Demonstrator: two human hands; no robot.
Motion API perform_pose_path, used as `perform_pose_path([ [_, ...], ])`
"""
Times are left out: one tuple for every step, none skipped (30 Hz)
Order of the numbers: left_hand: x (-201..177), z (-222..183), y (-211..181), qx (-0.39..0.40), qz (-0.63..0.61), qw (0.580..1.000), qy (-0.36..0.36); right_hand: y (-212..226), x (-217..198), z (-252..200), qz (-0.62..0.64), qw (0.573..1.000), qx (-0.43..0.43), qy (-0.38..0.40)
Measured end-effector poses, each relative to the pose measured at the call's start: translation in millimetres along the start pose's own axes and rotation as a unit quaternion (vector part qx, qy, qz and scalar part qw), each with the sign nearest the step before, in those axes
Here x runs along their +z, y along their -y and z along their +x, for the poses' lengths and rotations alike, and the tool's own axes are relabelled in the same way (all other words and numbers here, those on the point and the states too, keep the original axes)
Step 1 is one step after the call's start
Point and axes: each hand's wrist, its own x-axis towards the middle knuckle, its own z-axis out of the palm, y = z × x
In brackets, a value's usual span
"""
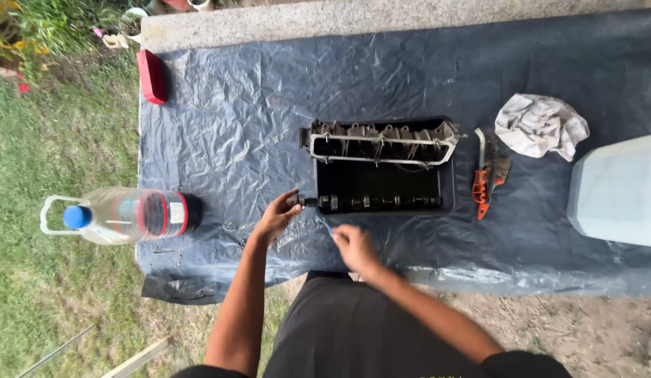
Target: Cleaning an engine camshaft by scrubbing it with a brush and cleaning solution in a tray.
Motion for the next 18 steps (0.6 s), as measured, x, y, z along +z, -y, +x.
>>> perform_pose_path([
  [-3, 6, 6, -0.009, 0.012, 1.0, -0.013, 6, 4, -8, 0.002, 0.999, -0.013, -0.044],
  [-7, 13, 11, -0.018, 0.023, 0.999, -0.026, 11, 9, -16, 0.004, 0.996, -0.026, -0.089],
  [-12, 29, 21, -0.017, 0.02, 0.999, -0.031, 7, 8, -7, 0.002, 0.996, -0.03, -0.085],
  [-17, 47, 33, -0.016, 0.055, 0.997, -0.046, 2, 8, 3, 0.034, 0.99, 0.036, -0.129],
  [-19, 47, 56, -0.028, 0.091, 0.994, -0.058, -6, 12, -5, 0.065, 0.977, 0.115, -0.168],
  [-17, 35, 60, -0.042, 0.088, 0.993, -0.059, -16, 15, -3, 0.063, 0.977, 0.125, -0.158],
  [-17, 42, 51, -0.042, 0.117, 0.99, -0.066, -24, 16, 12, 0.064, 0.981, 0.106, -0.15],
  [-16, 48, 41, -0.041, 0.145, 0.986, -0.074, -30, 15, 26, 0.064, 0.984, 0.088, -0.142],
  [-16, 54, 33, -0.029, 0.147, 0.986, -0.073, -36, 17, 42, 0.065, 0.983, 0.079, -0.151],
  [-17, 61, 26, -0.052, 0.153, 0.982, -0.094, -41, 20, 59, 0.053, 0.984, 0.082, -0.147],
  [-13, 43, 37, -0.096, 0.155, 0.977, -0.112, -53, 28, 51, 0.038, 0.985, 0.101, -0.131],
  [-10, 38, 33, -0.104, 0.154, 0.977, -0.11, -39, 25, 35, 0.036, 0.985, 0.108, -0.128],
  [-10, 41, 23, -0.122, 0.16, 0.972, -0.122, -23, 22, 27, 0.006, 0.987, 0.087, -0.138],
  [-10, 44, 12, -0.139, 0.167, 0.967, -0.135, -6, 19, 19, -0.024, 0.986, 0.066, -0.149],
  [-7, 44, -1, -0.127, 0.169, 0.968, -0.134, -11, 20, 20, -0.022, 0.985, 0.058, -0.159],
  [-6, 44, -13, -0.15, 0.165, 0.966, -0.135, -17, 22, 21, -0.021, 0.984, 0.054, -0.169],
  [-1, 30, -13, -0.184, 0.156, 0.961, -0.137, -27, 27, 9, -0.023, 0.984, 0.056, -0.168],
  [-3, 38, -16, -0.184, 0.153, 0.961, -0.139, -26, 23, 27, -0.024, 0.984, 0.054, -0.166],
])
